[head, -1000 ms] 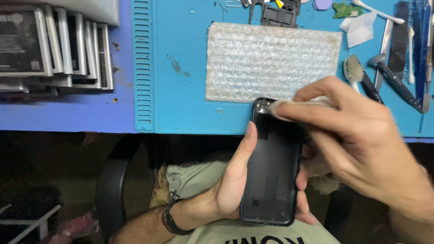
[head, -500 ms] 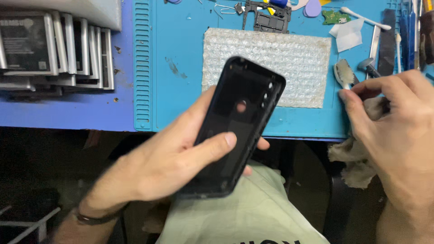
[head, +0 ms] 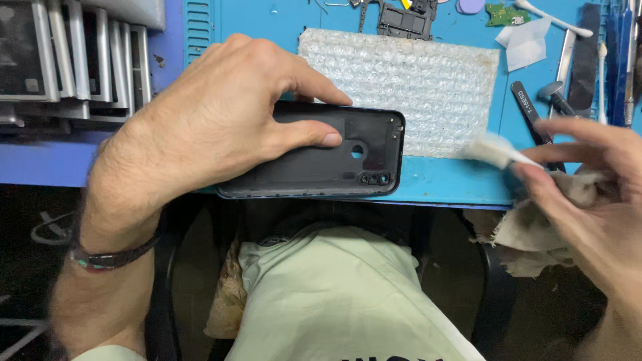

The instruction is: The person sprays liquid from a bottle onto a cloth and then wipes the back cover of a mobile phone, cleaning the surface, the camera lenses, and the edges.

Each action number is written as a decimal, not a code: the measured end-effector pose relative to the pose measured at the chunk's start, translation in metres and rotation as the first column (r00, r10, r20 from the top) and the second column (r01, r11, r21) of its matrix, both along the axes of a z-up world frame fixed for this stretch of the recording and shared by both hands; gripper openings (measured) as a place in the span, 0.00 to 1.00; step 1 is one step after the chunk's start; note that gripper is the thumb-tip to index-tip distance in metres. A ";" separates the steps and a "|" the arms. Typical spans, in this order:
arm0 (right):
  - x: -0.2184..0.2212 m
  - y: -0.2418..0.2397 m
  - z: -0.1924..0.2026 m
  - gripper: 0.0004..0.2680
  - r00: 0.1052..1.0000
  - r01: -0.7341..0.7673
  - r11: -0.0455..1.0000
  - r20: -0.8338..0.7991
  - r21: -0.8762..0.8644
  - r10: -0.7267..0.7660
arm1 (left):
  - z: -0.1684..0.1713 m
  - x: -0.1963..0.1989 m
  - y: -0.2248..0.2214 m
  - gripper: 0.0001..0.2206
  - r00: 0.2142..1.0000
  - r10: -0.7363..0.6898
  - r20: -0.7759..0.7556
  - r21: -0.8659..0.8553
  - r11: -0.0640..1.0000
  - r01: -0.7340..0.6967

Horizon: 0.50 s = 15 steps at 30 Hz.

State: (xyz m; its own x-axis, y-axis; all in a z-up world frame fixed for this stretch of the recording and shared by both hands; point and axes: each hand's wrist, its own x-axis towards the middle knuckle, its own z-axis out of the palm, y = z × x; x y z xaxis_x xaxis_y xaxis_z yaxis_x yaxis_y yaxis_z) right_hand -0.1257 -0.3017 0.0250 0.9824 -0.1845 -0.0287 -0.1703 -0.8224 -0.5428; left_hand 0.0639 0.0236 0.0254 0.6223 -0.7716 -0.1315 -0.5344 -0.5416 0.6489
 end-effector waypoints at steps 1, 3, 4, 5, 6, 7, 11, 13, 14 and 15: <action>0.004 0.005 0.008 0.15 0.999 -0.009 1.000 -0.046 0.012 0.010 | 0.000 -0.001 0.001 0.15 1.000 -0.007 0.023 -0.023 1.000 0.008; 0.007 0.009 0.016 0.24 0.995 -0.021 0.999 -0.098 0.025 0.023 | 0.002 -0.004 0.002 0.15 0.999 -0.011 0.040 -0.045 0.999 0.013; 0.006 0.008 0.016 0.16 0.995 -0.036 0.999 -0.090 -0.004 0.036 | 0.005 -0.006 0.002 0.17 0.994 -0.028 0.108 -0.034 0.999 0.032; 0.006 0.007 0.017 0.09 0.996 -0.052 0.998 -0.080 -0.034 0.049 | 0.008 -0.007 0.002 0.19 0.983 -0.046 0.178 -0.024 0.998 0.051; 0.008 0.012 0.014 0.09 0.995 -0.055 0.998 -0.084 -0.036 0.052 | 0.019 -0.011 -0.004 0.19 0.984 -0.043 0.174 -0.026 0.999 0.048; 0.012 0.016 0.011 0.07 0.992 -0.126 0.992 -0.011 -0.014 0.126 | 0.030 -0.014 -0.009 0.12 0.977 -0.071 0.202 0.182 0.983 0.034; 0.027 0.048 0.019 0.04 0.977 -0.203 0.979 0.053 -0.022 0.204 | 0.057 -0.028 -0.033 0.08 0.938 -0.148 0.313 0.478 0.878 -0.021; 0.024 0.045 0.013 0.05 0.983 -0.165 0.986 0.077 -0.001 0.165 | 0.056 -0.024 -0.029 0.08 0.938 -0.141 0.317 0.473 0.880 -0.028; 0.022 0.044 0.010 0.05 0.988 -0.123 0.992 0.101 0.023 0.120 | 0.053 -0.025 -0.031 0.08 0.937 -0.137 0.323 0.470 0.882 -0.033; 0.023 0.040 0.001 0.05 0.988 -0.124 0.992 0.099 0.025 0.121 | 0.052 -0.025 -0.031 0.08 0.936 -0.137 0.325 0.468 0.883 -0.034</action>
